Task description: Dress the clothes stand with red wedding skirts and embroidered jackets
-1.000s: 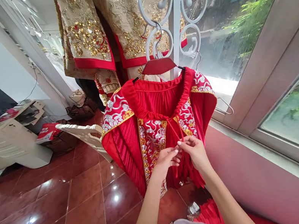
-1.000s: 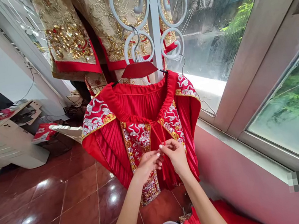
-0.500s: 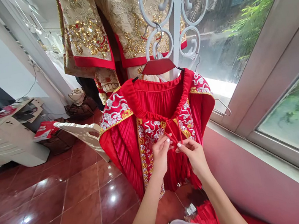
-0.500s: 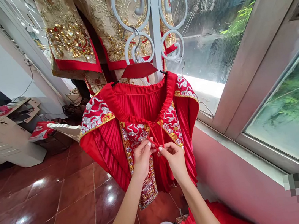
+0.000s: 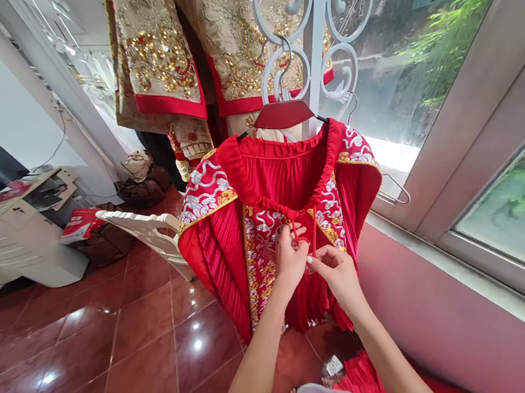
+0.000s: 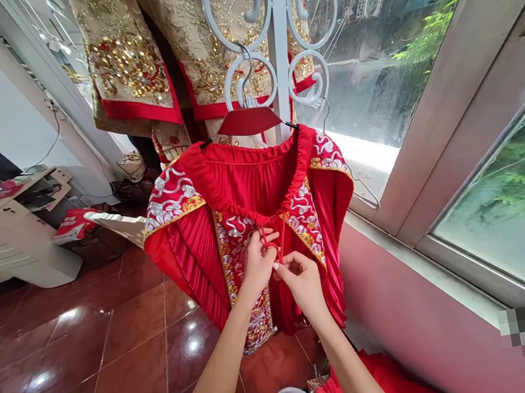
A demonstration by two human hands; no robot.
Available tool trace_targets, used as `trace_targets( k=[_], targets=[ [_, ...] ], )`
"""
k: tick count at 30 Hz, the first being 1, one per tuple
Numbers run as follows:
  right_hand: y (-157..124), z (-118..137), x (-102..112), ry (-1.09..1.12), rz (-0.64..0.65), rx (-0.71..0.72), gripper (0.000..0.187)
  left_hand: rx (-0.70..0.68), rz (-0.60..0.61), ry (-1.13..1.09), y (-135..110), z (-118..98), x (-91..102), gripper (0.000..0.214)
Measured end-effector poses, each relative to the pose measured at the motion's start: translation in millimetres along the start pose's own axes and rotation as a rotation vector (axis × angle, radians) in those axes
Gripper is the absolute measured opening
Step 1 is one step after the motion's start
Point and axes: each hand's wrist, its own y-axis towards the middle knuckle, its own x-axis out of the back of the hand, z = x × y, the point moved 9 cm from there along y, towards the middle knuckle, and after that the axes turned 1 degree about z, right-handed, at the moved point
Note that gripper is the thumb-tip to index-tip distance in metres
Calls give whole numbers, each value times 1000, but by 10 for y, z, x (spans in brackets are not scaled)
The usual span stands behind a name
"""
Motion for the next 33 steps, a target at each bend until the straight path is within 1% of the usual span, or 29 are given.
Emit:
trace_targets(
  k=[2, 4, 11, 14, 18, 22, 24, 26, 30, 32, 33],
  targets=[
    [-2, 9, -5, -21, 3, 5, 23, -31, 49, 65, 16, -36, -10, 28],
    [-6, 29, -13, -31, 4, 12, 22, -23, 77, 43, 31, -45, 1, 20],
    [10, 45, -92, 61, 68, 12, 19, 82, 204, -309, 9, -12, -45, 5],
    [20, -9, -54, 156, 43, -61, 20, 165, 250, -363, -30, 63, -18, 4],
    [7, -81, -84, 296, 81, -198, 26, 263, 351, -528, -95, 172, 16, 11],
    [0, -62, -90, 335, 95, -241, 28, 380, 328, -623, -142, 347, 121, 21],
    [2, -57, -97, 342, 109, -252, 28, 400, 332, -620, -172, 389, 152, 19],
    [9, -59, -113, 342, 132, -259, 27, 349, 357, -635, -197, 338, 160, 15],
    [24, -52, -176, 310, 194, -268, 25, 226, 444, -756, -295, 107, 120, 16],
    [28, -17, -219, 274, 232, -262, 26, 224, 446, -845, -364, 24, 119, 20],
    [31, 10, -236, 249, 248, -249, 26, 234, 415, -908, -393, -2, 141, 22]
  ],
)
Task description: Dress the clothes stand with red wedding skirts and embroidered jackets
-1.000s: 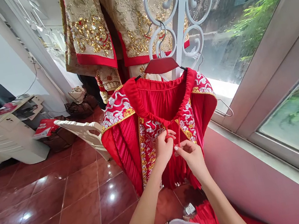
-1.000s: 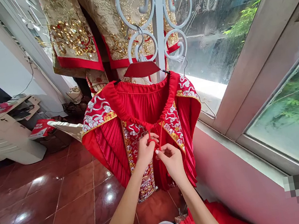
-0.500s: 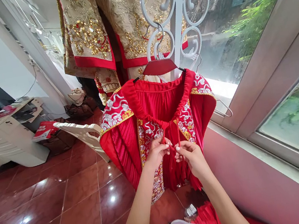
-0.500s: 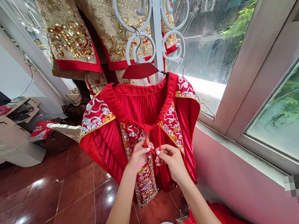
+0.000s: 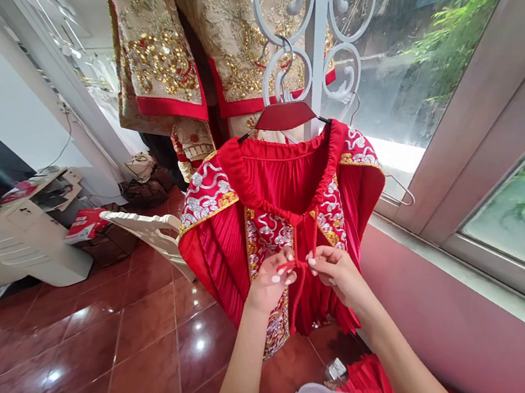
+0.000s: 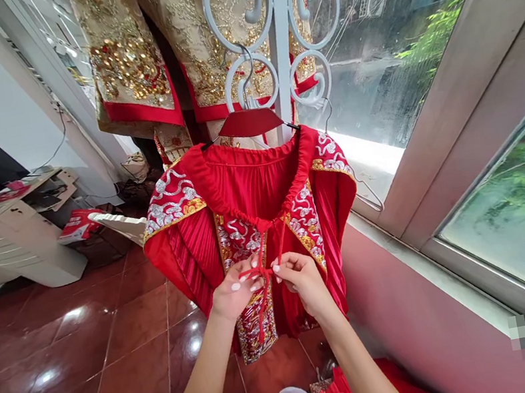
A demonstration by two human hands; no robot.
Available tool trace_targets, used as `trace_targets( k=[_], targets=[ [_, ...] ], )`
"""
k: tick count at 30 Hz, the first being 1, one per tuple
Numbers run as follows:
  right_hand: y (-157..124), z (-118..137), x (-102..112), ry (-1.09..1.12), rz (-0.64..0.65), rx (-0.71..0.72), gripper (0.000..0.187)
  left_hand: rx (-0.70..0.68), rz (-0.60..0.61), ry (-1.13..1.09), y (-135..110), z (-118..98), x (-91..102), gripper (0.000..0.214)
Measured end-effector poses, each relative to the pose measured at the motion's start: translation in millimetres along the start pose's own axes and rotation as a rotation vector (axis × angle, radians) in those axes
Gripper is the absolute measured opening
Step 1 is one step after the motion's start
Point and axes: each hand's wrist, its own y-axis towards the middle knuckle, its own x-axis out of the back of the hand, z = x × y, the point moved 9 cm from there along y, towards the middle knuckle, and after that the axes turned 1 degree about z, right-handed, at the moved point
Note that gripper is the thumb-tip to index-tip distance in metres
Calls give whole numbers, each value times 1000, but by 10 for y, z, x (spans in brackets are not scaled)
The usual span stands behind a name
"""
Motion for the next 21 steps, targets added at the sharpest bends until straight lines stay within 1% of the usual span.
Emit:
trace_targets(
  k=[3, 5, 8, 11, 12, 13, 15, 16, 17, 18, 19, 21],
  targets=[
    [6, 87, -22, -78, 7, 48, 26, -102, -123, -223, -136, -110, 34, 31],
    [12, 133, 8, -91, -2, 72, 27, -150, -163, -265, -234, -190, 44, 38],
    [20, 208, 104, -94, -15, 91, 27, -182, -180, -166, -374, -346, 61, 48],
    [2, 383, 281, -157, -100, 165, 27, -313, -223, -13, -522, -615, 147, 52],
    [-9, 457, 327, -201, -128, 199, 27, -325, -225, 97, -550, -675, 156, 50],
    [-19, 531, 354, -255, -144, 234, 27, -308, -227, 260, -561, -707, 151, 47],
    [-23, 648, 333, -397, -127, 286, 25, -274, -287, 702, -564, -764, 150, 34],
    [-16, 692, 300, -478, -104, 305, 25, -291, -345, 943, -568, -828, 136, 25],
    [-5, 727, 260, -564, -74, 318, 24, -339, -404, 1172, -576, -916, 93, 18],
    [11, 758, 219, -652, -38, 329, 25, -396, -443, 1377, -581, -1006, 22, 18],
    [28, 797, 188, -738, -5, 347, 26, -448, -446, 1552, -578, -1089, -66, 22],
    [60, 920, 183, -883, 42, 404, 37, -517, -372, 1837, -575, -1256, -229, 17]
  ],
)
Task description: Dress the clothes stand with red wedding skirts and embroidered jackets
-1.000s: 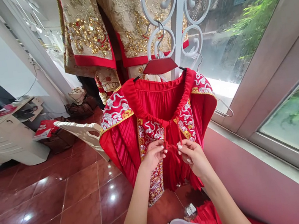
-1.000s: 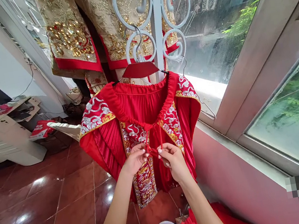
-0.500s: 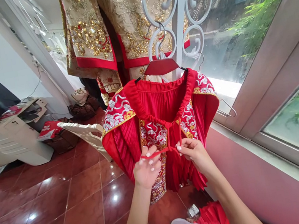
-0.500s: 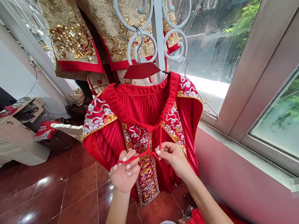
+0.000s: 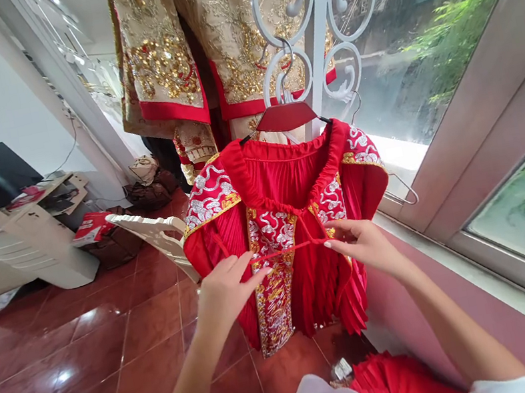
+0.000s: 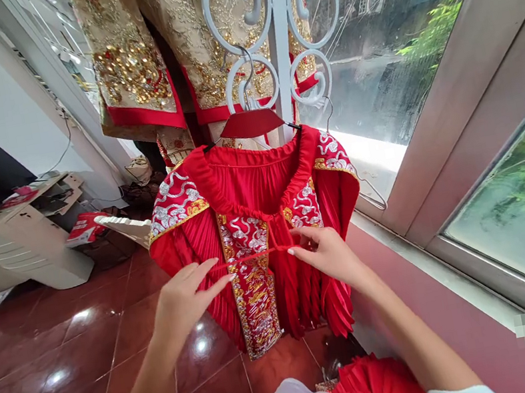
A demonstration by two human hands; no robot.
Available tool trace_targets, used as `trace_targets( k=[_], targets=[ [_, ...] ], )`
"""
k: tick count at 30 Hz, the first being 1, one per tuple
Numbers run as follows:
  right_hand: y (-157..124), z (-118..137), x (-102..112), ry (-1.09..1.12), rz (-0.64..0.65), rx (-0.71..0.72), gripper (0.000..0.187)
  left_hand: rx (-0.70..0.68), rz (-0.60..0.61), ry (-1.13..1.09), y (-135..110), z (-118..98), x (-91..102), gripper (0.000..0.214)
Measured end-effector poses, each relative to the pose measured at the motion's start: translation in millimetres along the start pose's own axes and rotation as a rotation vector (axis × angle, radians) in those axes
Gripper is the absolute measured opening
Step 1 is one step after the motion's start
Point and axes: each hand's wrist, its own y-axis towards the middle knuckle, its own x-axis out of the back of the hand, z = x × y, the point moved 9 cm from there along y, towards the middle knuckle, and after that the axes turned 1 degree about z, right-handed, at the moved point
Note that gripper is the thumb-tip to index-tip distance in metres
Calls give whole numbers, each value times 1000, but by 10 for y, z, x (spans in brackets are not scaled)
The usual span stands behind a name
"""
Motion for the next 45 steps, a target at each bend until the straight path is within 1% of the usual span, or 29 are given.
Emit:
trace_targets(
  k=[1, 2, 3, 6, 8, 9, 10, 11, 12, 13, 15, 17, 18, 19, 20, 21, 22, 24, 25, 27, 28, 29, 31, 32, 34, 36, 39, 42, 45],
  targets=[
    [36, 16, 92, -46, 3, 35, 41, -71, 6, 104, 48, -19, 126, 19],
    [72, 20, 220, -79, -9, 66, 43, -134, -8, 204, 90, -18, 294, 26],
    [108, 12, 387, -105, -40, 93, 40, -192, -40, 304, 126, -2, 495, 33],
    [205, -60, 1005, -184, -197, 152, 28, -318, -214, 584, 203, 100, 1167, 36],
    [260, -112, 1379, -261, -339, 184, 27, -301, -300, 688, 289, 245, 1507, 36],
    [290, -133, 1506, -290, -403, 196, 26, -268, -327, 687, 347, 332, 1617, 37],
    [327, -155, 1575, -302, -448, 200, 26, -222, -332, 651, 415, 427, 1671, 37],
    [373, -180, 1585, -280, -469, 196, 26, -175, -323, 591, 482, 516, 1672, 36],
    [428, -212, 1537, -216, -459, 181, 27, -129, -307, 521, 542, 592, 1625, 34],
    [486, -241, 1438, -110, -422, 162, 29, -92, -299, 451, 585, 642, 1552, 32],
    [572, -245, 1156, 151, -314, 139, 32, -39, -352, 255, 610, 665, 1421, 30],
    [594, -157, 913, 375, -248, 161, 35, -13, -465, -51, 573, 633, 1351, 38],
    [590, -102, 831, 454, -237, 175, 36, 1, -500, -221, 560, 613, 1311, 44],
    [585, -57, 775, 516, -238, 181, 37, 20, -508, -391, 563, 589, 1256, 48],
    [584, -26, 732, 564, -243, 175, 38, 42, -487, -536, 586, 551, 1183, 49],
    [588, -9, 697, 600, -248, 161, 39, 71, -429, -633, 628, 493, 1086, 47],
    [600, 0, 661, 623, -247, 141, 39, 100, -355, -657, 677, 414, 979, 44],
    [635, 9, 577, 625, -225, 108, 37, 146, -219, -587, 757, 238, 768, 41],
    [653, 14, 531, 608, -208, 99, 36, 148, -175, -479, 783, 141, 681, 40],
    [679, 12, 443, 554, -178, 78, 34, 130, -137, -178, 801, -44, 538, 34],
    [684, 4, 412, 522, -177, 61, 33, 121, -126, -7, 795, -123, 468, 30],
    [683, -7, 394, 482, -188, 40, 32, 113, -94, 171, 784, -185, 379, 31],
    [672, -4, 393, 349, -231, 8, 28, 87, 16, 522, 753, -256, 171, 39],
    [665, 18, 400, 248, -251, 3, 28, 68, 91, 634, 733, -261, 58, 38],
    [664, 75, 380, 13, -246, -5, 26, 33, 230, 771, 691, -238, -130, 35],
    [680, 100, 307, -204, -174, -26, 27, 10, 316, 811, 664, -210, -241, 41],
    [696, 81, 211, -398, -69, -51, 21, -36, 343, 760, 661, -232, -302, 41],
    [699, 75, 192, -456, -32, -45, 18, -102, 379, 654, 637, -293, -377, 35],
    [693, 141, 222, -430, -52, 11, 18, -158, 435, 499, 596, -368, -483, 31]
  ],
)
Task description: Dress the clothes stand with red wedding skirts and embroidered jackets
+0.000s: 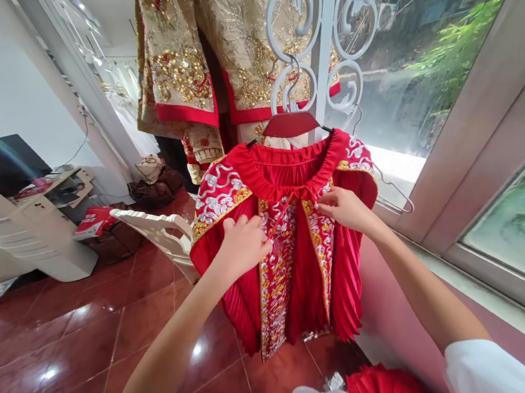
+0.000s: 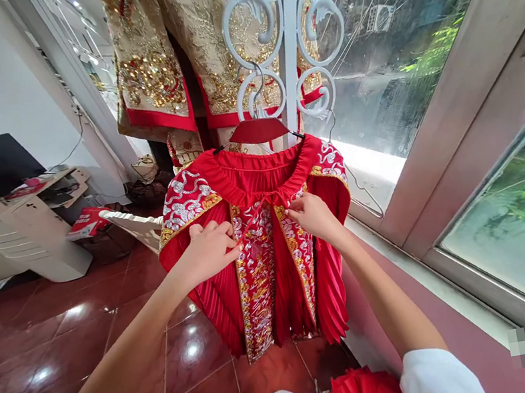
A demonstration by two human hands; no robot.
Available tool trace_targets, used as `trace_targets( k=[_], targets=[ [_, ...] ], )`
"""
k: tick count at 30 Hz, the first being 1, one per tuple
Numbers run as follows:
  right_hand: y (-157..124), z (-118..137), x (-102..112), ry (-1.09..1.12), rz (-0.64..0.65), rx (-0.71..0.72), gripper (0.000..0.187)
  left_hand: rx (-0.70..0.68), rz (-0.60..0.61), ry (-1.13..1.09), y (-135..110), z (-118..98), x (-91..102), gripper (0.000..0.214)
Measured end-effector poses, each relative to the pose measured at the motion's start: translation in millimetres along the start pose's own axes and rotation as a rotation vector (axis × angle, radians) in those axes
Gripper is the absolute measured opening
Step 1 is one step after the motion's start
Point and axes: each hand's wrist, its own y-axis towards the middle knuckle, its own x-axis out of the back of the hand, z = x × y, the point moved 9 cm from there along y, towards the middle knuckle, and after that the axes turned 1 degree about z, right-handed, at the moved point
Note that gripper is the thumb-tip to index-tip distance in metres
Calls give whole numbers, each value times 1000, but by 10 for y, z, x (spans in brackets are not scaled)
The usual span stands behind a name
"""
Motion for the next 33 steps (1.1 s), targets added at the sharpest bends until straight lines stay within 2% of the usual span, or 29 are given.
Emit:
trace_targets(
  k=[3, 6, 9, 11, 13, 15, 18, 21, 24, 27, 30, 33],
  targets=[
    [-13, 80, 79, 186, -73, 90, 21, -30, -65, -290, 71, -59, 36, 25],
    [-19, 109, 140, 497, -162, 172, 24, -36, -48, -881, 241, -68, 5, 17],
    [13, 108, 97, 799, -168, 223, 24, 113, 95, -1534, 449, -53, -209, 24],
    [50, 128, 9, 974, -108, 231, 26, 287, 245, -1691, 534, -90, -428, 35],
    [77, 152, -57, 1081, -74, 227, 27, 389, 330, -1635, 582, -130, -572, 41],
    [94, 144, -59, 1142, -103, 210, 26, 399, 252, -1539, 631, -117, -566, 37],
    [139, 41, 9, 1261, -171, 151, 25, 294, 47, -1489, 653, -81, -359, 36],
    [259, -123, 22, 1396, -108, 36, 25, 220, -27, -1433, 610, 3, -150, 38],
    [392, -285, 53, 1469, -79, -49, 26, 219, -108, -1294, 586, 215, 47, 39],
    [445, -302, 154, 1477, -168, 8, 25, 177, -239, -1063, 573, 397, 285, 39],
    [395, -192, 168, 1402, -207, 59, 22, 137, -349, -928, 511, 462, 498, 18],
    [324, -79, 122, 1304, -158, 93, 25, 87, -280, -865, 472, 362, 570, 19]
  ],
)
